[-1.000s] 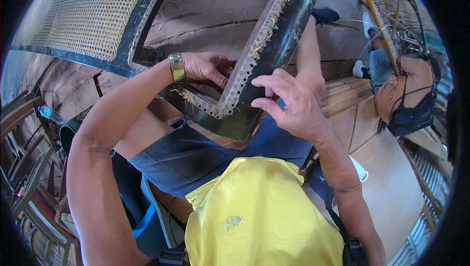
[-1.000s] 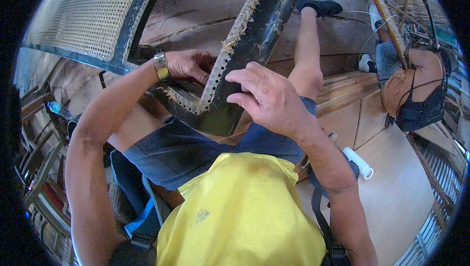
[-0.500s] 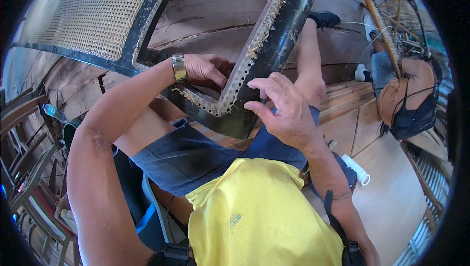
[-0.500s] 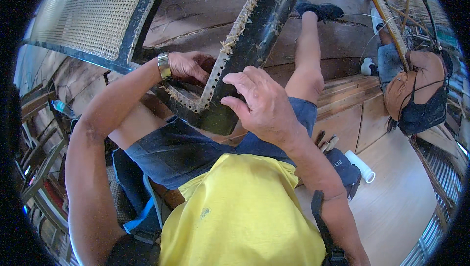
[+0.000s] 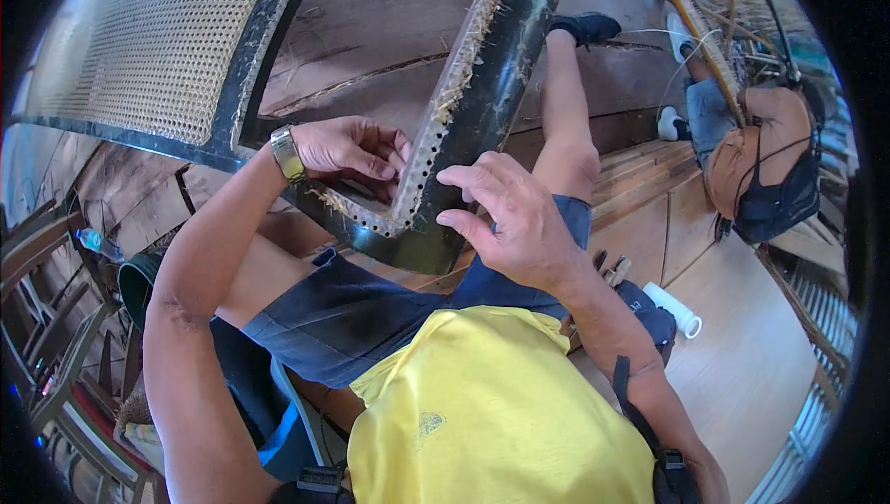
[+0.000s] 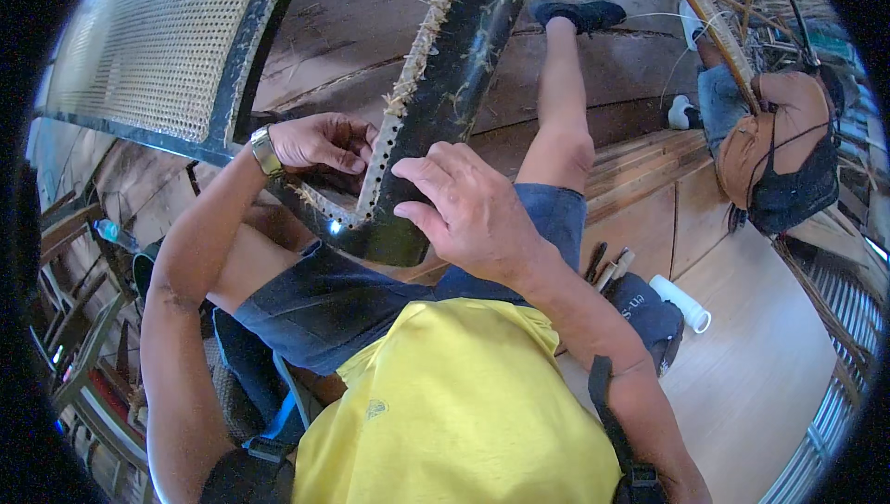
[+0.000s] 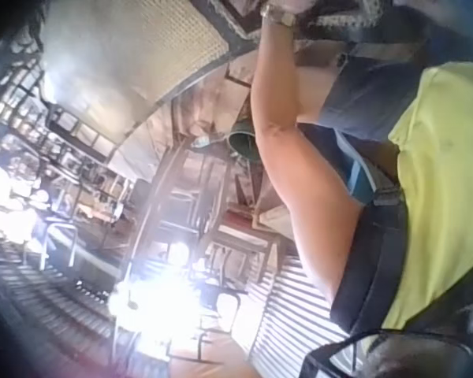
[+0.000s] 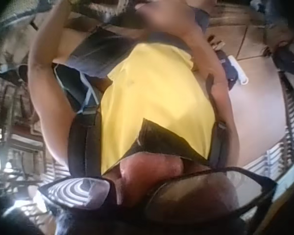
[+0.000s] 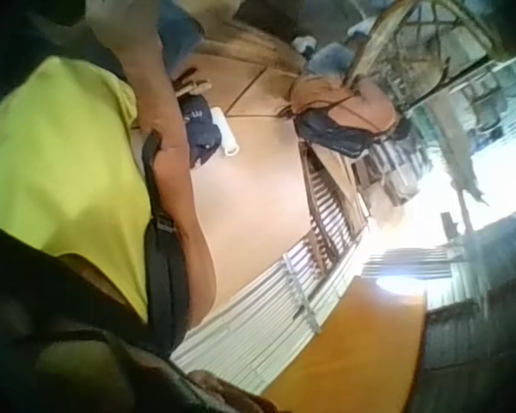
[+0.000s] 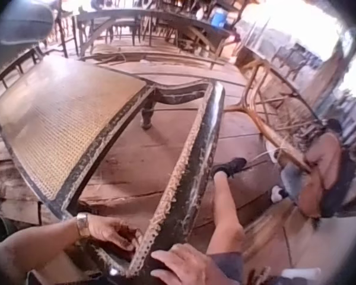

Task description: Repairing the seat/frame of a wooden chair using pliers and manual manipulation.

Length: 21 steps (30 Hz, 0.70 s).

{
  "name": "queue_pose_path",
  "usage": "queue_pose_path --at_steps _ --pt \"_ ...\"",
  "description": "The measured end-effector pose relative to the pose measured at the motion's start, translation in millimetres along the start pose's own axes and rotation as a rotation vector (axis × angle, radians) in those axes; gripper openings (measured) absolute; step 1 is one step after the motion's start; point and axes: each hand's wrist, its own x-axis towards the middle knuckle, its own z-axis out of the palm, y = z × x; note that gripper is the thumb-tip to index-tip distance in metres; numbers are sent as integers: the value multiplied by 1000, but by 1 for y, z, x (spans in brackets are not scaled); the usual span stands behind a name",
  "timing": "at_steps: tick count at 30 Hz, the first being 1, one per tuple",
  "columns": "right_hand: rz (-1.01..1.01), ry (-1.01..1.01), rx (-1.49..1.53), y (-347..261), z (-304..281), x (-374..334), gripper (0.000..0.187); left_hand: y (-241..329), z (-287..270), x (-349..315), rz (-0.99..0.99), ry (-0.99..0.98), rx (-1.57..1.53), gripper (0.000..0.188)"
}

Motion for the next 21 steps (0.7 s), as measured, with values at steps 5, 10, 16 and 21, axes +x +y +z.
queue_pose_path --at_steps 5,10,16,21 --pt "120 156 212 2 -4 11 41 -4 -5 16 69 -51 156 38" --pt "-23 203 81 10 -21 44 42 -11 -16 24 -67 -120 -35 45" --pt "-287 -27 -223 19 -34 74 27 -19 -16 37 -96 -176 -125 57" --pt "-315 -60 -197 24 -34 80 11 -10 -11 34 -10 -138 107 57"
